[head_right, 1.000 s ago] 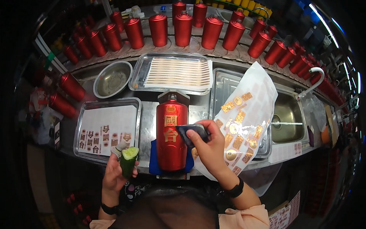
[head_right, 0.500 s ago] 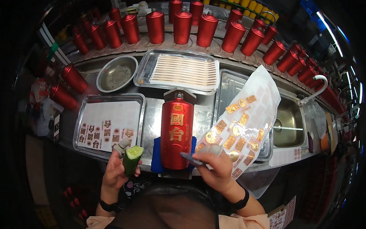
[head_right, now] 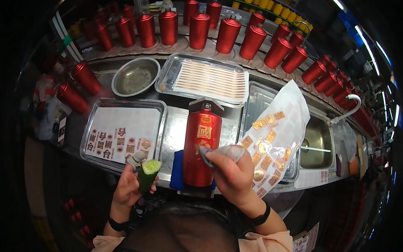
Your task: Apply adhesive labels to red metal containers on a production line.
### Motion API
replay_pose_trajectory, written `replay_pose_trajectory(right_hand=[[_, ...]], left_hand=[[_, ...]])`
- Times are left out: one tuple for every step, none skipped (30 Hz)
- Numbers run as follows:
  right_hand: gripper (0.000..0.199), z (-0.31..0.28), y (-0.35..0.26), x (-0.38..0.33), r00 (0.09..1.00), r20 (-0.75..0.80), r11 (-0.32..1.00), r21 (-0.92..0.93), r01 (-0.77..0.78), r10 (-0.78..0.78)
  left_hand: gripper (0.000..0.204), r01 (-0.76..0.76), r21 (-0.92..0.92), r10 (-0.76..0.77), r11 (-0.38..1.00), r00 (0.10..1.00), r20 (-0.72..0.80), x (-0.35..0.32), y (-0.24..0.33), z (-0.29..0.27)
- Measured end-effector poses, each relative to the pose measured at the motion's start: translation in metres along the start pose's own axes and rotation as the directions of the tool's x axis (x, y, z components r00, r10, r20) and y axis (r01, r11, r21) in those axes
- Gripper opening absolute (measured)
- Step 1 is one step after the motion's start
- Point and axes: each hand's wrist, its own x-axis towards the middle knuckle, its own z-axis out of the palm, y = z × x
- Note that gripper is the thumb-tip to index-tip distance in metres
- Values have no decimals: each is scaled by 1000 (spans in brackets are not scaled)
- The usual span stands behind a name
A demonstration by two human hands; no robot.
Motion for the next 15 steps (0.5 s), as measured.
replay_pose_trajectory(right_hand=[[35,0,4,5,1000,0,992,-120,-23,23],[35,5,5,8,1000,30,993,-117,-2,6],[35,10,4,10,999,37,992,-125,4,0],[34,14,1,10,991,70,978,-167,125,-115],[33,17,-4,9,964,90,940,-215,263,-249],[32,17,-13,6,945,150,930,-188,315,-290],[31,18,-18,5,915,204,916,-133,378,-348],[30,14,-20,4,923,264,953,-34,300,-281],[30,7,-22,3,915,320,969,56,241,-246],[29,0,-23,2,944,323,994,100,35,-65],[28,-5,-23,1,952,290,978,151,-142,93],[27,-7,-19,1,939,236,949,133,-286,249],[28,-9,-13,2,938,161,942,89,-322,306],[26,-6,-9,2,899,59,864,255,-435,435],[24,-6,-5,1,822,14,759,375,-532,569]], left_hand=[[94,4,-1,-4,1000,1000,6,0,0,0],[93,-1,-2,1,1000,1000,19,0,0,0],[93,0,-4,0,1000,1000,11,-1,-1,0],[93,-6,-7,6,1000,1000,24,-2,0,0],[93,-21,-12,21,1000,999,38,-3,0,0],[93,-21,-15,22,1000,999,31,-4,0,0],[92,-28,-17,28,999,999,15,-4,1,-1],[92,-38,-17,38,999,999,0,-5,1,-1],[92,-27,-23,27,999,1000,-2,-5,1,-1],[93,-17,-25,17,1000,1000,-1,-5,1,-1],[93,-18,-30,18,999,1000,9,-6,1,-2],[93,-3,-29,3,1000,1000,3,-6,1,-3],[92,-6,-24,6,1000,1000,5,-7,-1,-4],[91,-11,-11,11,1000,1000,4,-7,-2,-6],[91,-11,-22,11,1000,1000,20,-8,-3,-7]])
